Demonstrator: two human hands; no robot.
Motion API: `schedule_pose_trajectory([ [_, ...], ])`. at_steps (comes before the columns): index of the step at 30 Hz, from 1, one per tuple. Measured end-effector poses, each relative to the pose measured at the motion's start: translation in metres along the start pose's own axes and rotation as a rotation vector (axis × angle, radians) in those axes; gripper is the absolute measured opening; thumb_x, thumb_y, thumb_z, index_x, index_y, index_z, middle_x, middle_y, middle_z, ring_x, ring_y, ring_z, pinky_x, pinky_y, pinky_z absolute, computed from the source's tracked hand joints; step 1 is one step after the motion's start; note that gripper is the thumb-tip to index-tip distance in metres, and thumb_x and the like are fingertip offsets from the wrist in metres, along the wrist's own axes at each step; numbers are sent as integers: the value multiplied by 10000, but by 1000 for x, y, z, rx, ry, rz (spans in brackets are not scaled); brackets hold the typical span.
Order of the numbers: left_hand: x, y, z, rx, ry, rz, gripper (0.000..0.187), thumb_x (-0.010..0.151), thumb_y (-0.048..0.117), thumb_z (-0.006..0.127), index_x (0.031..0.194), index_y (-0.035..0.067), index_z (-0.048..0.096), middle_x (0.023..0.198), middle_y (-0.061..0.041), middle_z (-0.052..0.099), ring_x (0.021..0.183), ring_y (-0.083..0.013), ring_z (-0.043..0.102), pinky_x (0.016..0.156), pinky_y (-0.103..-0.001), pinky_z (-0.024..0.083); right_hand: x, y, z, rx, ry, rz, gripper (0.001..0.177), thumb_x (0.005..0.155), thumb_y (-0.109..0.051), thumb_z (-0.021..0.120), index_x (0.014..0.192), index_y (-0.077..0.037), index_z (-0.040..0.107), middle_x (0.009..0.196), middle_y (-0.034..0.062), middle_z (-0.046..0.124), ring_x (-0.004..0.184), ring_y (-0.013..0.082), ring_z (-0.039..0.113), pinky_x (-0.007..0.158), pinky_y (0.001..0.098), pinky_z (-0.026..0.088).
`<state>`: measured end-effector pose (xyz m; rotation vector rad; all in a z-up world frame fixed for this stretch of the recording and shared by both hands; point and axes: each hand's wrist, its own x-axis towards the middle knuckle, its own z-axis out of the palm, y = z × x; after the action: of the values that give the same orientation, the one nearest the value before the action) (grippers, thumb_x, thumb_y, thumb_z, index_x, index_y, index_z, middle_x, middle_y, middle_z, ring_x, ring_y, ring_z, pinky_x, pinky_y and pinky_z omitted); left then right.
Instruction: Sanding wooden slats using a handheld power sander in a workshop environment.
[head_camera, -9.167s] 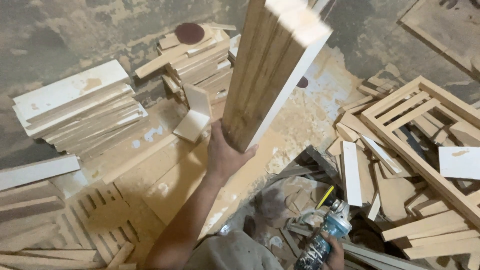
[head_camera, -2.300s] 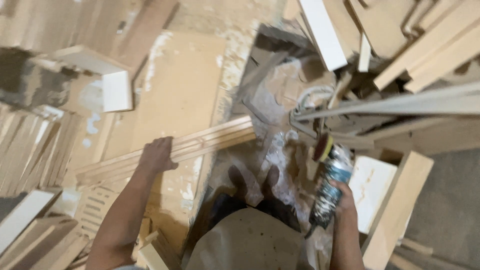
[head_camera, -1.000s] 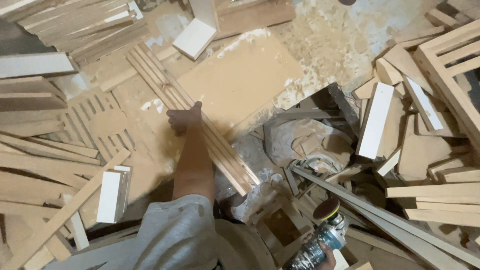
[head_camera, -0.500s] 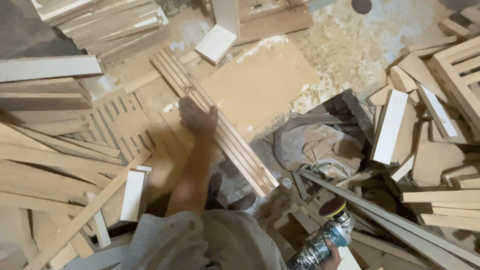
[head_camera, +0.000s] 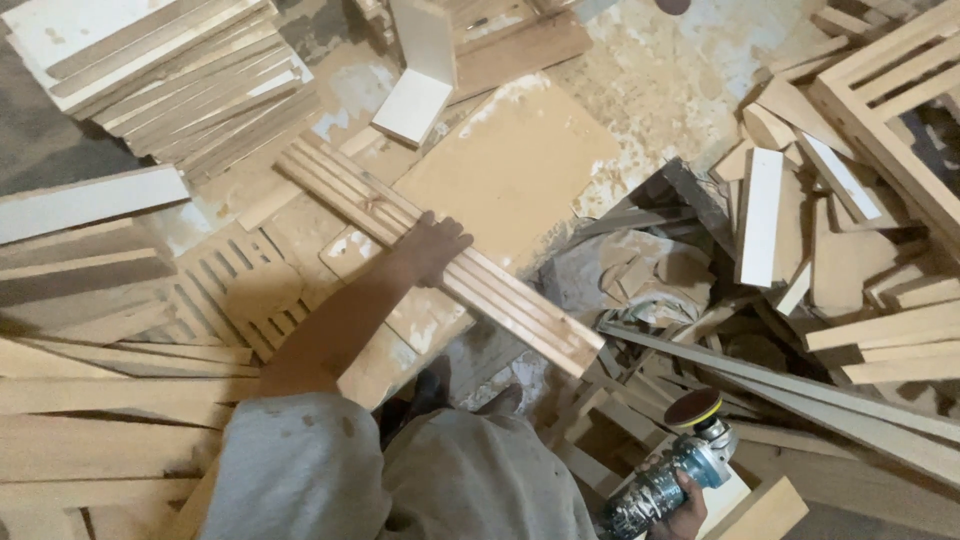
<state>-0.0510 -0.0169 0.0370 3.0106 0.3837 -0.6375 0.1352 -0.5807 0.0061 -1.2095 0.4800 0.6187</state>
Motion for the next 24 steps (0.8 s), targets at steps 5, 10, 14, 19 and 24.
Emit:
schedule_pose_trajectory([
  [5,-46,-5,-116,-359,157,-175,577,830,537,771,1249,261,487,1197,-54,532,1078,-234,482,1055,-463,378,30,6,-33,90,-239,-43,388,841,-275,714,1153,-63,621,919,129,712,798,314,714,722,421,589],
  [10,-81,-21,-199,-663,643,-455,1234,735,941,714,1548,87,349,1627,-213,378,1482,-425,397,1242,-675,196,39,-2,-4,42,-420,-98,494,799,-255,747,1221,-70,570,896,164,687,761,284,690,677,392,589],
  [14,-89,-35,-187,-709,960,-557,1274,610,566,1021,1535,13,341,1537,-254,498,1385,-436,520,1104,-533,459,51,-2,-2,40,-330,-35,465,753,-272,765,1141,-64,613,915,125,706,781,269,697,697,379,586],
  [19,-92,-20,-152,-840,1278,-678,929,582,524,987,1174,78,427,1120,-78,515,1014,-285,564,760,-464,490,62,-8,4,77,-572,5,407,835,-258,748,1152,-48,604,921,158,701,806,313,713,649,427,588],
  [24,-95,-11,-114,-1026,1200,-800,1048,677,553,975,1386,73,370,1351,-154,574,1254,-362,595,979,-537,541,49,-12,23,65,-466,-15,547,768,-234,773,1250,-105,549,889,132,699,747,273,704,659,375,596],
])
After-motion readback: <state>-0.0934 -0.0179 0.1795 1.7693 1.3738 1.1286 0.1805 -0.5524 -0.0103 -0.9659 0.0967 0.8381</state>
